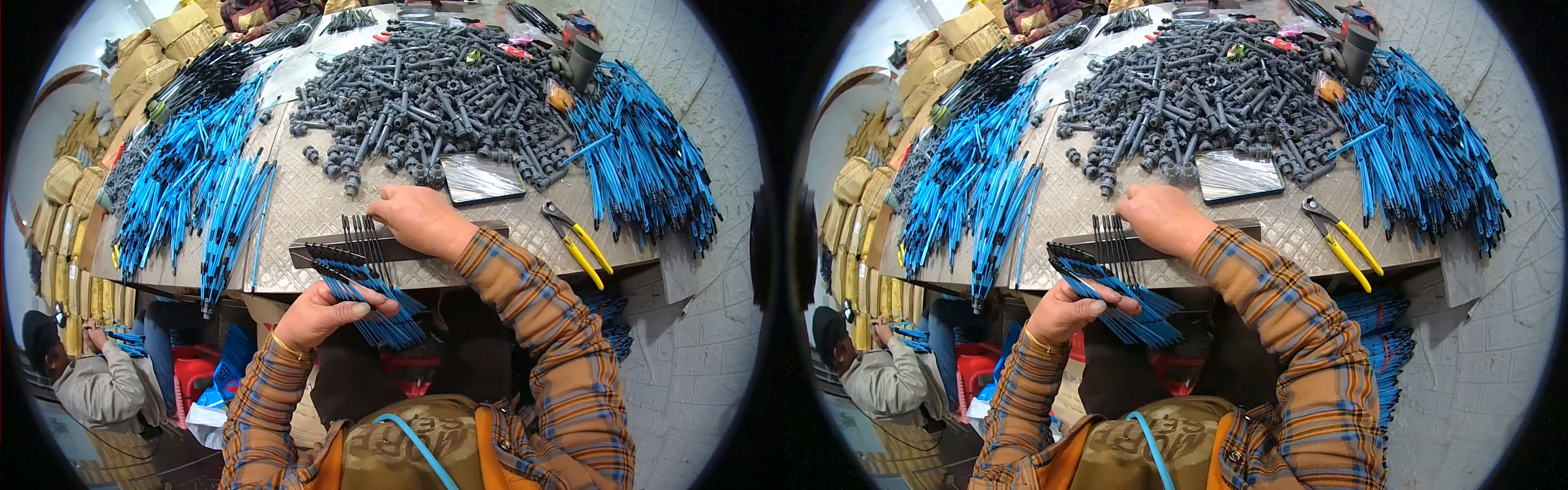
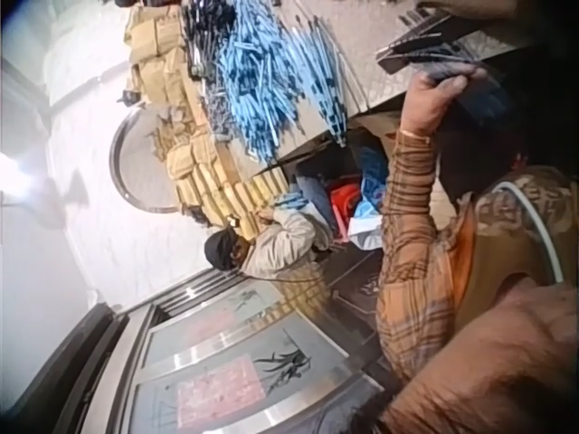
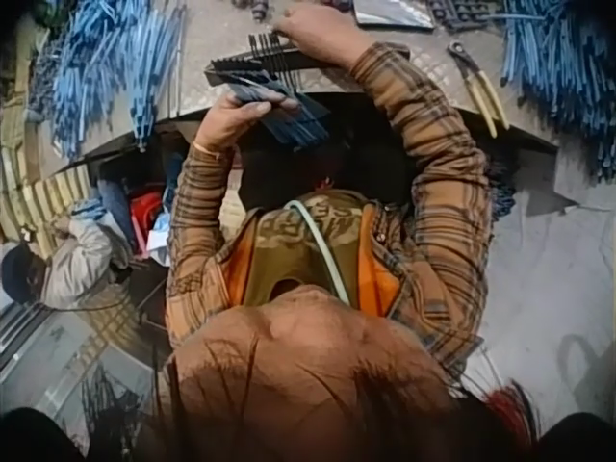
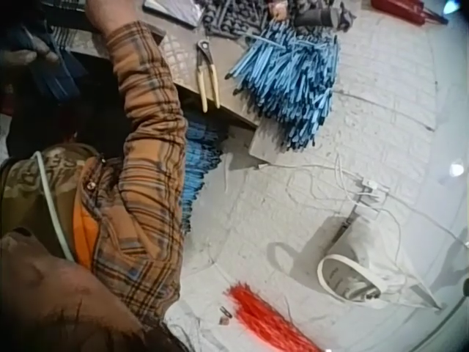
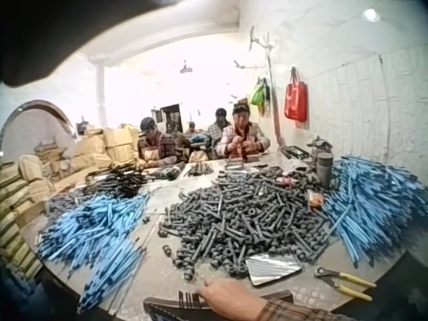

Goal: Assembling and binding bundles of blue plastic strips using a tool and black clips.

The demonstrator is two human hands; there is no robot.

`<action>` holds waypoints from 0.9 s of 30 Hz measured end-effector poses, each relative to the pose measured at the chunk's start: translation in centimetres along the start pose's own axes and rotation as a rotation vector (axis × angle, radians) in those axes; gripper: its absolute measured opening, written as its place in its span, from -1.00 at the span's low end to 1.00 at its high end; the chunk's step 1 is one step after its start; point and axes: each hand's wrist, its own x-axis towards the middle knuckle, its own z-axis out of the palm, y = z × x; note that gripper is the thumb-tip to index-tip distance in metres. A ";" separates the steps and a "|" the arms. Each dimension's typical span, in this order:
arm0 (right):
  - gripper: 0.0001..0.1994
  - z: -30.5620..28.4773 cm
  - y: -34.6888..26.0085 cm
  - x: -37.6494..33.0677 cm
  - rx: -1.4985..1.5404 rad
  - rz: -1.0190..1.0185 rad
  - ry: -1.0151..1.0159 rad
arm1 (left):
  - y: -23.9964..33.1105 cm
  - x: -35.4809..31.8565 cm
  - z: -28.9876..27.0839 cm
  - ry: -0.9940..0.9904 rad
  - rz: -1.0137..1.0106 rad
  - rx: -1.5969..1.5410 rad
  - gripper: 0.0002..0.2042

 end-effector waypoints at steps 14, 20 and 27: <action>-0.82 1.1 -0.1 0.2 0.197 0.053 -0.018 | 0.2 -0.1 0.3 0.039 -0.009 -0.050 -0.83; -0.79 0.1 -1.3 0.6 0.143 0.119 -0.072 | 0.5 -0.4 0.3 0.049 -0.013 -0.017 -0.83; -0.79 0.0 -1.5 0.5 0.241 0.257 0.007 | 0.2 -0.4 0.2 0.039 0.007 0.008 -0.84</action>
